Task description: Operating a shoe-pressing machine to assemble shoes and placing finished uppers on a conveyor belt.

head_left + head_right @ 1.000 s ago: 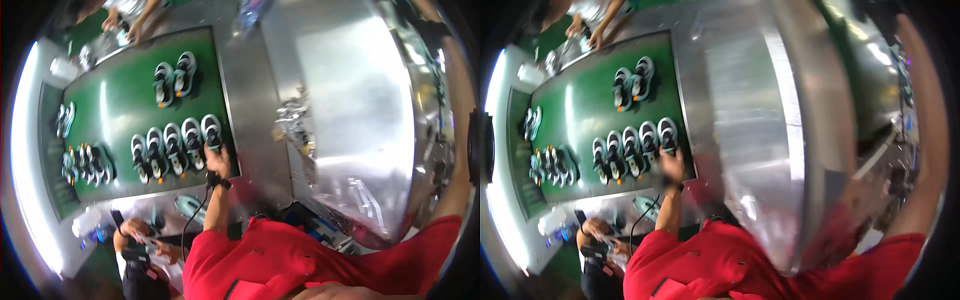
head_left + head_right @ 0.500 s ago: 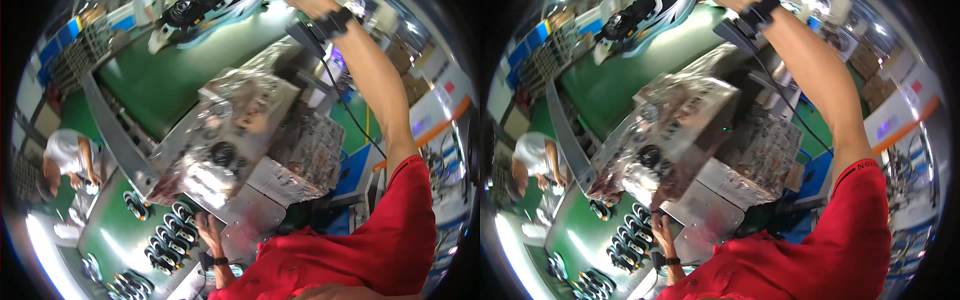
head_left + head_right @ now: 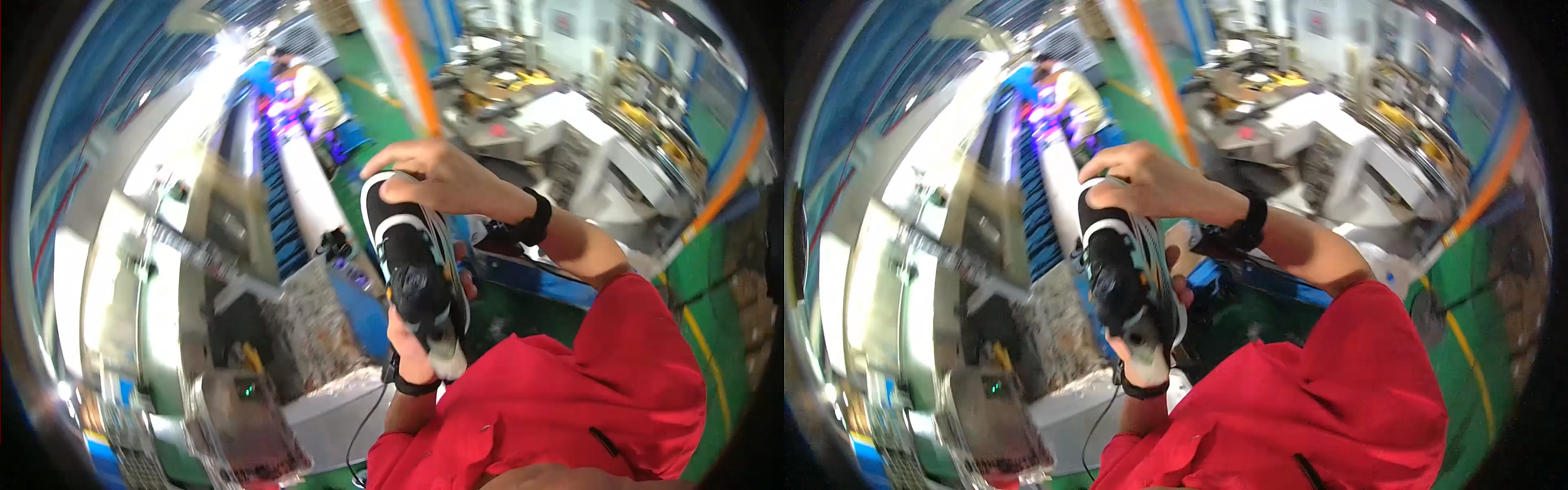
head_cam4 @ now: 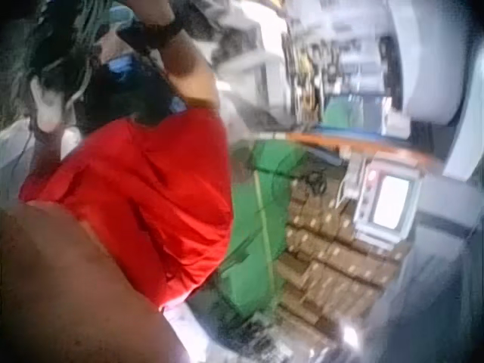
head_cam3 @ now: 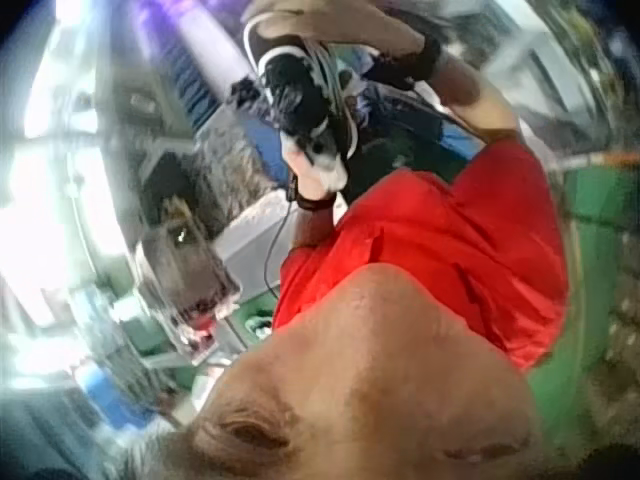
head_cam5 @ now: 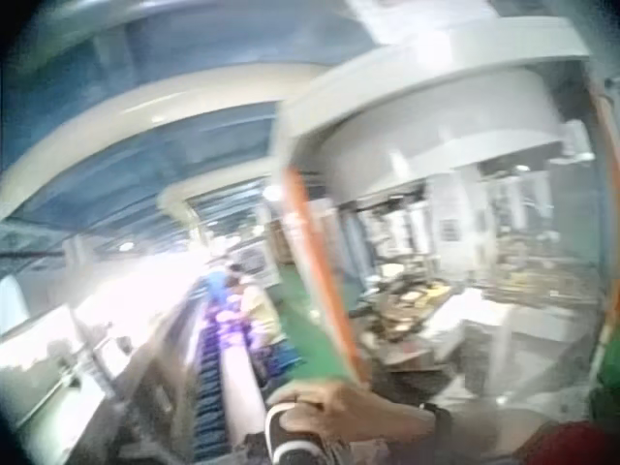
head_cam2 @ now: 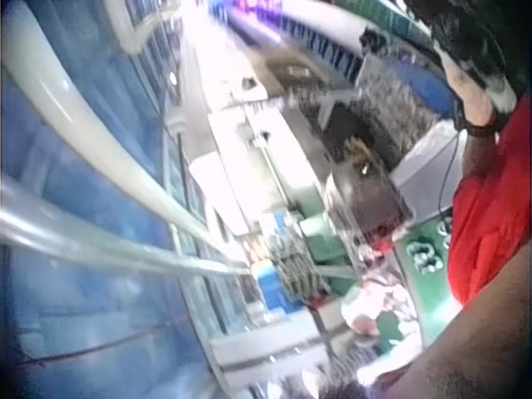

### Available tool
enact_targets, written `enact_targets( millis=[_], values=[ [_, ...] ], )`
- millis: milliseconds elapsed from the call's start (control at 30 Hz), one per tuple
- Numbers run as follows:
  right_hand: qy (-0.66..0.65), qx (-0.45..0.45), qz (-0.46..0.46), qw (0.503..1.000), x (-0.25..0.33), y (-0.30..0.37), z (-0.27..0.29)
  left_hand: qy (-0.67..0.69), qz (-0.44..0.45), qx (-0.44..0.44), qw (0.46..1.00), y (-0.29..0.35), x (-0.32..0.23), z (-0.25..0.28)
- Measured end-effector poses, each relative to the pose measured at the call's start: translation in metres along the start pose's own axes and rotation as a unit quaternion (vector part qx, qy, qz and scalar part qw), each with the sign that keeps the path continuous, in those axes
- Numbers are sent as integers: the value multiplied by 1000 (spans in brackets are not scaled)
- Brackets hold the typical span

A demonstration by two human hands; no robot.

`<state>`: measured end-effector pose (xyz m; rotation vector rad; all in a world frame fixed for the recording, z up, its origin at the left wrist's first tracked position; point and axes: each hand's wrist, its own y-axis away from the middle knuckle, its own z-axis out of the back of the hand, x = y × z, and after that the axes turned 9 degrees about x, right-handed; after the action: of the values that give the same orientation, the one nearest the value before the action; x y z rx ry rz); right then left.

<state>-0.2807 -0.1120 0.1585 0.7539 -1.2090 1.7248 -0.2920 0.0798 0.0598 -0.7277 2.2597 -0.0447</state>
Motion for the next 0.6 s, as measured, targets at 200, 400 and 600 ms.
enact_targets(
  millis=[200,400,600],
  values=[
    [-228,-203,-11,952,-68,217,90,-10,73,37,997,-134,144,-17],
    [-1,-570,-133,811,-117,346,155,-309,135,147,930,-235,304,-61],
    [21,-686,-206,697,-102,464,202,-336,266,127,894,-360,457,-59]
  ],
)
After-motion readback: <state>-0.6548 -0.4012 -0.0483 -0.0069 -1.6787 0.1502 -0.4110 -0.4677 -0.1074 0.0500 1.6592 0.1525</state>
